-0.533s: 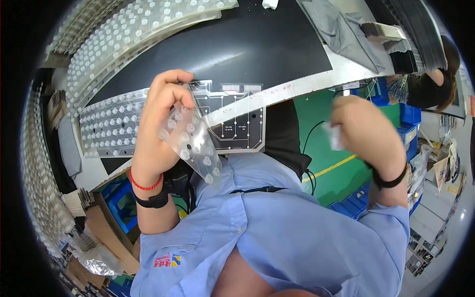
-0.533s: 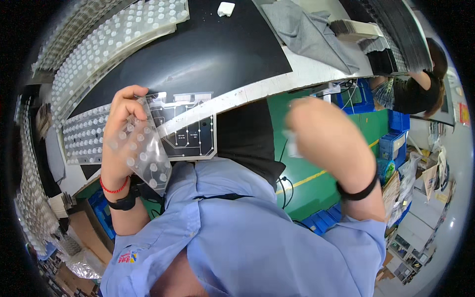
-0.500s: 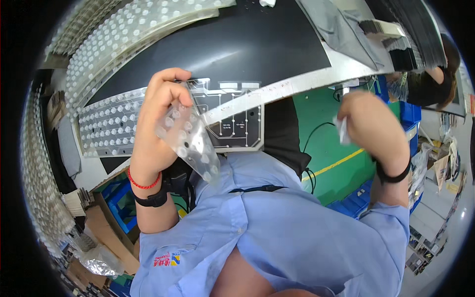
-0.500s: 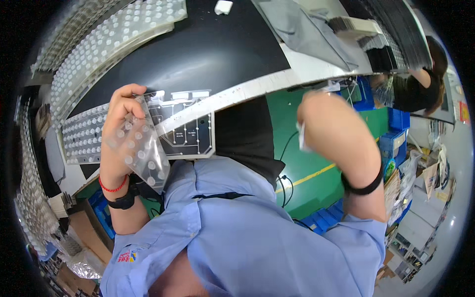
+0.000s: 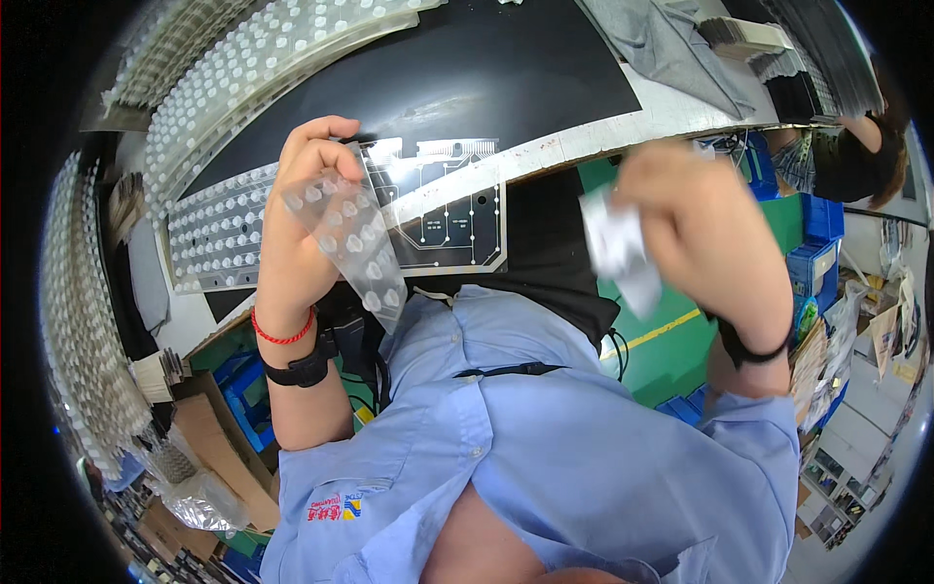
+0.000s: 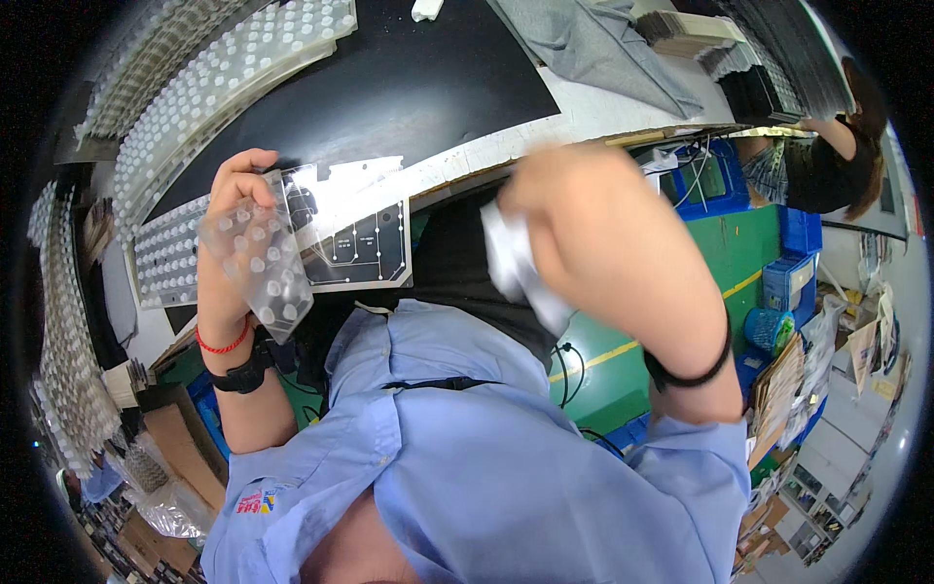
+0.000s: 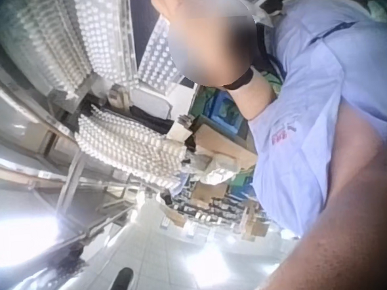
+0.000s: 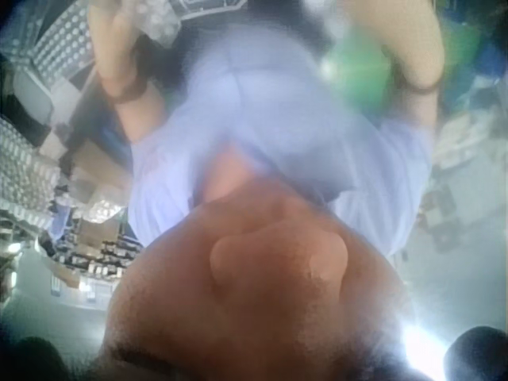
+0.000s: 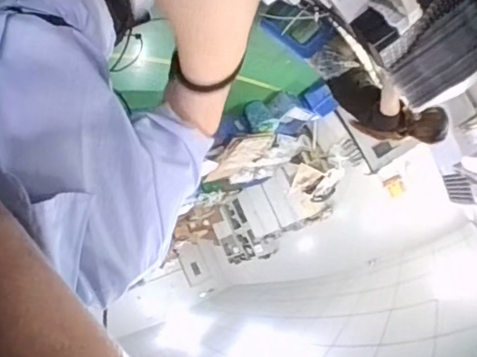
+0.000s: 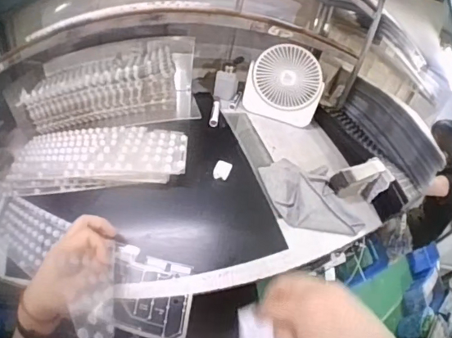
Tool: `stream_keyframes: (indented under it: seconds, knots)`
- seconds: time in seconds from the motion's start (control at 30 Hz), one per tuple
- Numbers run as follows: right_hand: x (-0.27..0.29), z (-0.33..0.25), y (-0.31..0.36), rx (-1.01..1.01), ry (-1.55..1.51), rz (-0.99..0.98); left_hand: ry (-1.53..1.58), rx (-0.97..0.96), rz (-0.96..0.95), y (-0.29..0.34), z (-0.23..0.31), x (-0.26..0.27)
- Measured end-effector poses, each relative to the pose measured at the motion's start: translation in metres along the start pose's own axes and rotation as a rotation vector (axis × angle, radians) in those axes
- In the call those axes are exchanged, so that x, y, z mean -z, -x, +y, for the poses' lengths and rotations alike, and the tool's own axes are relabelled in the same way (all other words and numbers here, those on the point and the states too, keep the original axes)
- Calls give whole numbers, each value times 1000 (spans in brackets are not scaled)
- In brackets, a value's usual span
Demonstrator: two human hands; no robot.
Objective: Cleaning translucent electronic membrane or keypad components using a cloth and cleaning solution.
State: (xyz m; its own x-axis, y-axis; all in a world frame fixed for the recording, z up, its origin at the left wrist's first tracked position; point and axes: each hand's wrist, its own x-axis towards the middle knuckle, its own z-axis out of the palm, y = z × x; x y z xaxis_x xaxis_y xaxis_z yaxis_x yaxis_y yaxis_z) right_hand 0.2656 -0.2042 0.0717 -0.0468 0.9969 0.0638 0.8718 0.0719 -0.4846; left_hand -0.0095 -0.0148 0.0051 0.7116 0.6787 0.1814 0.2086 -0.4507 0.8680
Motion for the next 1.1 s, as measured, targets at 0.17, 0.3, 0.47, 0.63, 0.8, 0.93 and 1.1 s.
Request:
stream_keyframes:
  seconds: [0.17, 0.3, 0.47, 0.63, 0.8, 0.93, 1.1]
  knots:
    - [-63, 23, -83, 110, 249, 325, -106, -24, 65, -6, -3, 0]
    - [-40, -14, -26, 169, 11, -122, -90, -11, 195, -4, -12, 7]
    - [-31, 1, -61, 154, -137, 357, -71, 24, 213, -5, -14, 6]
    - [-85, -22, -78, 241, -51, 99, -33, 36, 213, -8, -12, 8]
    - [-25, 17, -40, 74, 14, 252, -28, 64, 197, -4, -6, 8]
    - [-16, 41, -57, -60, 305, 562, -90, -4, 167, -6, -7, 9]
    - [-66, 3, -41, 96, 118, 439, -48, -97, 302, -3, -1, 4]
